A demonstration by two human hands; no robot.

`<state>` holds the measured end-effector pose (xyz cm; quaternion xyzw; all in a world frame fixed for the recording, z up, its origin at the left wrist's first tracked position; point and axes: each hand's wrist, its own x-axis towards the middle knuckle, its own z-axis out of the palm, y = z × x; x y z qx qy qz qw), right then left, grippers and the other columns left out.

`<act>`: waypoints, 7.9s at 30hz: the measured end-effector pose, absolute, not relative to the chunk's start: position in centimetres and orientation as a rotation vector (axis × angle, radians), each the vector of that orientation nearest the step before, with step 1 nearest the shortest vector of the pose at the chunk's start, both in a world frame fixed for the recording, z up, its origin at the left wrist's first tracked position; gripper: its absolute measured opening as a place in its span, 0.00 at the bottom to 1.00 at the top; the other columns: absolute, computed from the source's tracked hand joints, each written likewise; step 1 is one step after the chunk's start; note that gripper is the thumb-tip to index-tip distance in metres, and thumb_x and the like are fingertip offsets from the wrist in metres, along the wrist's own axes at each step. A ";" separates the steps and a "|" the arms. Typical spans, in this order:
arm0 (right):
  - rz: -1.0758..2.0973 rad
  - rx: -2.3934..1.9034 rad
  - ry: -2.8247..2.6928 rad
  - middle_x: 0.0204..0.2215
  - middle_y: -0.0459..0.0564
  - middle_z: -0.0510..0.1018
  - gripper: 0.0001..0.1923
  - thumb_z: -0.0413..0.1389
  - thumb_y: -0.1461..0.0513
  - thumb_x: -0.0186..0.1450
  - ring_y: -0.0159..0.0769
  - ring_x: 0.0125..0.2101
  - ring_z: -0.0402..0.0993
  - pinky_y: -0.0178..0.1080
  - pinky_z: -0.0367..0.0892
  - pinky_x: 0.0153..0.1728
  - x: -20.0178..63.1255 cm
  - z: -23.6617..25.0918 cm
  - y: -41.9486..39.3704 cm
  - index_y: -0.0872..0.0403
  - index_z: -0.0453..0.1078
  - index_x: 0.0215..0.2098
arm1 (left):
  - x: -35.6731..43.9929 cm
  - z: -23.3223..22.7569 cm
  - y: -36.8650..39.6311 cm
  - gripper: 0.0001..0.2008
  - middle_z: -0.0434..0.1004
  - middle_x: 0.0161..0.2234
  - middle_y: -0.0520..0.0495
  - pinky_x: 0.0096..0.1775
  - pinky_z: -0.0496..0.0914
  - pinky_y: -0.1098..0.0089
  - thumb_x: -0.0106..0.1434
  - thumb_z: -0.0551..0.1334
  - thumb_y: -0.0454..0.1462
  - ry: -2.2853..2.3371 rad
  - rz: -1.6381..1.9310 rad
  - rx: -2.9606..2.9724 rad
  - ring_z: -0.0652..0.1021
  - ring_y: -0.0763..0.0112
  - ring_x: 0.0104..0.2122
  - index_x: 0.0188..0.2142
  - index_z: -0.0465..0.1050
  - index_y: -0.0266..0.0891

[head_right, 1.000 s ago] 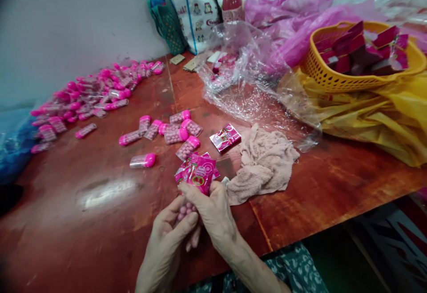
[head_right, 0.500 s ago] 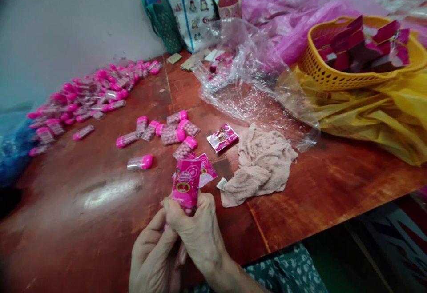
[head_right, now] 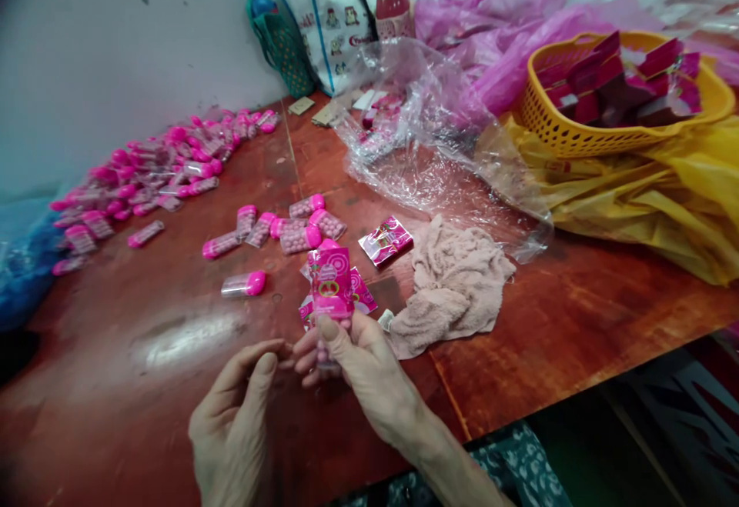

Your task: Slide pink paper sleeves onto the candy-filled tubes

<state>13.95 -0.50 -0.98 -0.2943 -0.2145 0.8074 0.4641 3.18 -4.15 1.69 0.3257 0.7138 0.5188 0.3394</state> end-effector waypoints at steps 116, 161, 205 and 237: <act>1.561 -1.266 -1.151 0.20 0.46 0.69 0.28 0.51 0.56 0.64 0.37 0.22 0.66 0.37 0.66 0.24 13.0 -2.2 -3.3 0.54 0.54 0.61 | -0.5 2.7 0.8 0.08 0.73 0.29 0.44 0.35 0.70 0.64 0.57 0.55 0.25 1.405 0.595 2.712 0.73 0.64 0.32 0.32 0.67 0.37; 1.974 -0.574 -0.289 0.24 0.42 0.68 0.07 0.50 0.61 0.66 0.20 0.13 0.58 0.29 0.63 0.15 11.8 -2.2 -1.6 0.55 0.64 0.32 | 1.1 -0.4 -0.7 0.09 0.77 0.28 0.55 0.31 0.69 0.76 0.55 0.63 0.28 1.731 1.334 1.578 0.75 0.75 0.27 0.32 0.77 0.42; 1.025 -1.188 -1.486 0.45 0.56 0.77 0.27 0.45 0.62 0.67 0.45 0.39 0.77 0.44 0.74 0.38 12.8 -1.1 -5.7 0.55 0.47 0.63 | 4.4 1.6 -4.6 0.12 0.78 0.25 0.50 0.36 0.73 0.71 0.41 0.73 0.37 1.373 1.395 0.115 0.79 0.66 0.34 0.28 0.77 0.39; 1.236 -0.987 -1.484 0.33 0.48 0.77 0.09 0.47 0.64 0.66 0.35 0.33 0.76 0.33 0.67 0.34 13.2 -0.4 -4.3 0.52 0.63 0.44 | 3.8 1.7 -4.0 0.09 0.79 0.34 0.45 0.38 0.72 0.67 0.54 0.65 0.38 1.214 1.476 0.319 0.78 0.68 0.31 0.34 0.78 0.37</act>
